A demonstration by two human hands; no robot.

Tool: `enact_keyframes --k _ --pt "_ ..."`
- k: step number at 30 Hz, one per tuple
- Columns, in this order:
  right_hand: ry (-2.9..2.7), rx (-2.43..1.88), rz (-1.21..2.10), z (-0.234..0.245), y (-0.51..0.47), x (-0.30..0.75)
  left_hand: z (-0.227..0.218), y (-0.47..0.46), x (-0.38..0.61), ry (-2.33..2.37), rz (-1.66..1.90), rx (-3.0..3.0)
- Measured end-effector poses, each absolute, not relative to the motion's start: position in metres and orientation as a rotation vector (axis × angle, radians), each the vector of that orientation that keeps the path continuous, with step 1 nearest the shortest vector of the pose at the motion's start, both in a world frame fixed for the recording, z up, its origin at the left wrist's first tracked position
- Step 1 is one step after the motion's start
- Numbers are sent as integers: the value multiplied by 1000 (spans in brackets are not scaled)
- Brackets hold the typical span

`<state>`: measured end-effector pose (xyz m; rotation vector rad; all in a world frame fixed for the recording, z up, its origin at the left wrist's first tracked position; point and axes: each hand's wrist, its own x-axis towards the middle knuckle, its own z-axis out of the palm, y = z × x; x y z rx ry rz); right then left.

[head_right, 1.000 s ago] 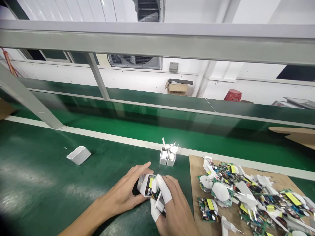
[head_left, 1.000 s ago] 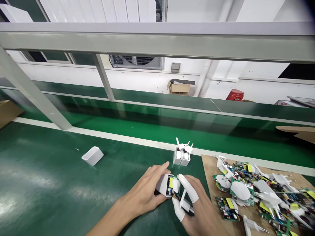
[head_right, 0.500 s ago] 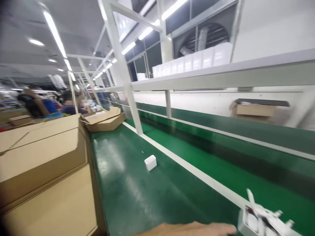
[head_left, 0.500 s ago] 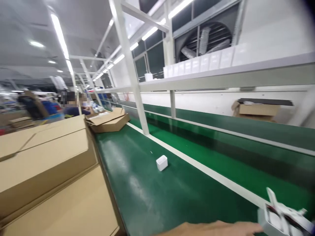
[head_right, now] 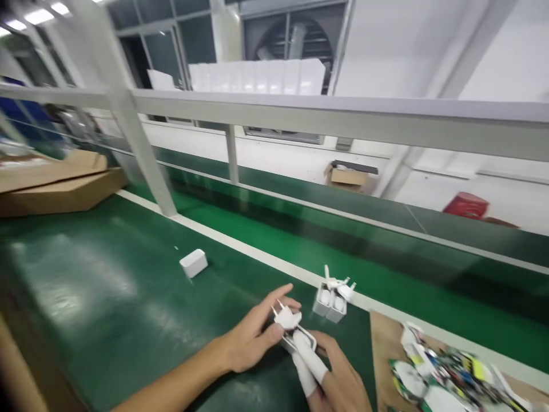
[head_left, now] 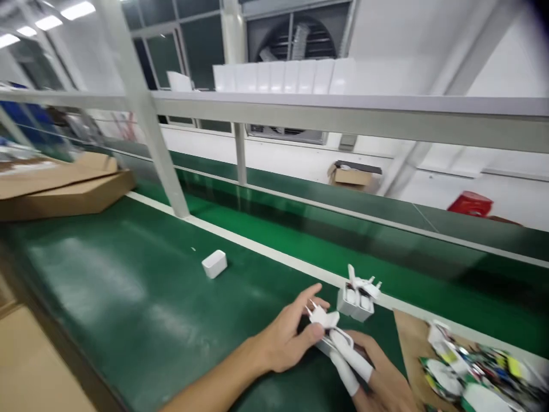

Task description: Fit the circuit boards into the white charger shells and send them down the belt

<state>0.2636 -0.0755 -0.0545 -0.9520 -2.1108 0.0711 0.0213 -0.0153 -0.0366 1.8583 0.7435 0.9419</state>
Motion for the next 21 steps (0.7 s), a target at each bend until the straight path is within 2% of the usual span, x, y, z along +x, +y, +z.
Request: enact_keyframes --k 4,12,21 --pt "-2120 -1019 -28 -52 -68 250 -34 -13 25 793 961 1907" --pt "-2062 -1044 1 -75 -72 243 -38 -8 30 934 933 1874" --pt "-2057 -1095 58 -72 -72 247 -44 -5 22 814 1007 2079"
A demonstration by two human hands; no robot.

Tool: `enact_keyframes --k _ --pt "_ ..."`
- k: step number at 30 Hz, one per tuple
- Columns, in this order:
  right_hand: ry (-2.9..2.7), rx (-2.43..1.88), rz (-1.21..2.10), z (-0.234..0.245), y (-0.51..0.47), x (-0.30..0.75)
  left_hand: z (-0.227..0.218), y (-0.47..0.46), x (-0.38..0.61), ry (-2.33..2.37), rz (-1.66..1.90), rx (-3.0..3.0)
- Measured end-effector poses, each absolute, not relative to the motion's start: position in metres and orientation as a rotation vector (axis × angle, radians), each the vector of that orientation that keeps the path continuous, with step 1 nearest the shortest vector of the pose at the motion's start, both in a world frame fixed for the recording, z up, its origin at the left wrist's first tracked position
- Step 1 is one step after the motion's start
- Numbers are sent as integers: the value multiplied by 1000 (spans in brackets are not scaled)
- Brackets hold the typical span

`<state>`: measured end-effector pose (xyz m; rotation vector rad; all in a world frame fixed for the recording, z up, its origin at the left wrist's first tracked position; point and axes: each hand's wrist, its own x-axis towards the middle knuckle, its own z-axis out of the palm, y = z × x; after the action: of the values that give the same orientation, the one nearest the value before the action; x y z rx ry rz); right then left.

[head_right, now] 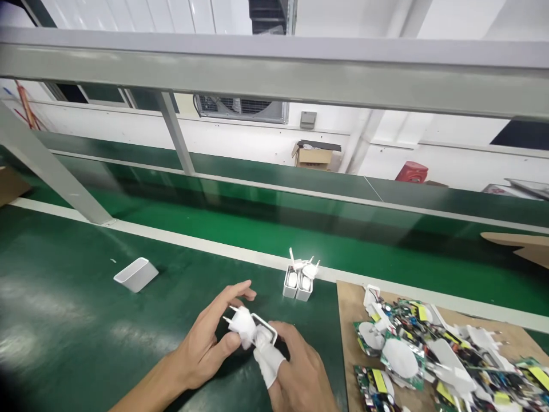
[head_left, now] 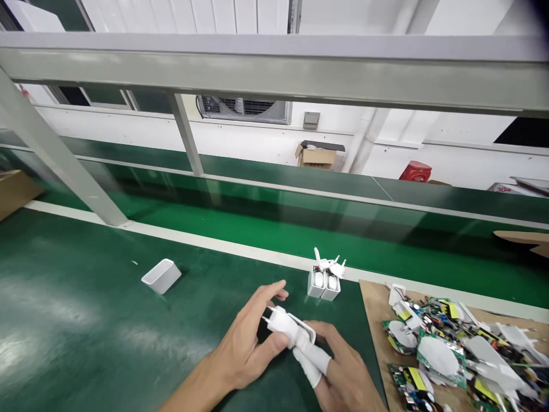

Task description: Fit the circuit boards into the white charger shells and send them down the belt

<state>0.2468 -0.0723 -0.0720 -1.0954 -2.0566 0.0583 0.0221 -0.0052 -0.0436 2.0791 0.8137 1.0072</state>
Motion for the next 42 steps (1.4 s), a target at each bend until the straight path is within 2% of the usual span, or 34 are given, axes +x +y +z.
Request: enact_keyframes --k 6,11,13,17,19,29,34,39,42 --pt "-2042 -1109 65 -72 -71 242 -43 -6 25 854 844 2087" --pt "-2030 -1103 138 -71 -69 240 -46 -5 25 893 861 2085" --pt "-1883 -1100 354 -73 -68 239 -46 -6 26 856 911 2073" --pt "-1253 -1061 1164 -76 -67 233 -42 -14 32 764 980 2192" --pt "-984 -998 1449 -74 -69 228 -39 -19 35 730 1062 2295" --pt "-735 -892 1724 -56 -80 219 -37 -20 44 521 1467 2454" --pt "-848 -1012 1594 -61 -77 222 -35 -17 41 480 1445 2509" --pt "-1121 -1123 1118 -74 -71 228 -46 -15 31 758 1004 2452" --pt "-1477 -1140 762 -80 -73 230 -55 -7 29 983 884 2282"
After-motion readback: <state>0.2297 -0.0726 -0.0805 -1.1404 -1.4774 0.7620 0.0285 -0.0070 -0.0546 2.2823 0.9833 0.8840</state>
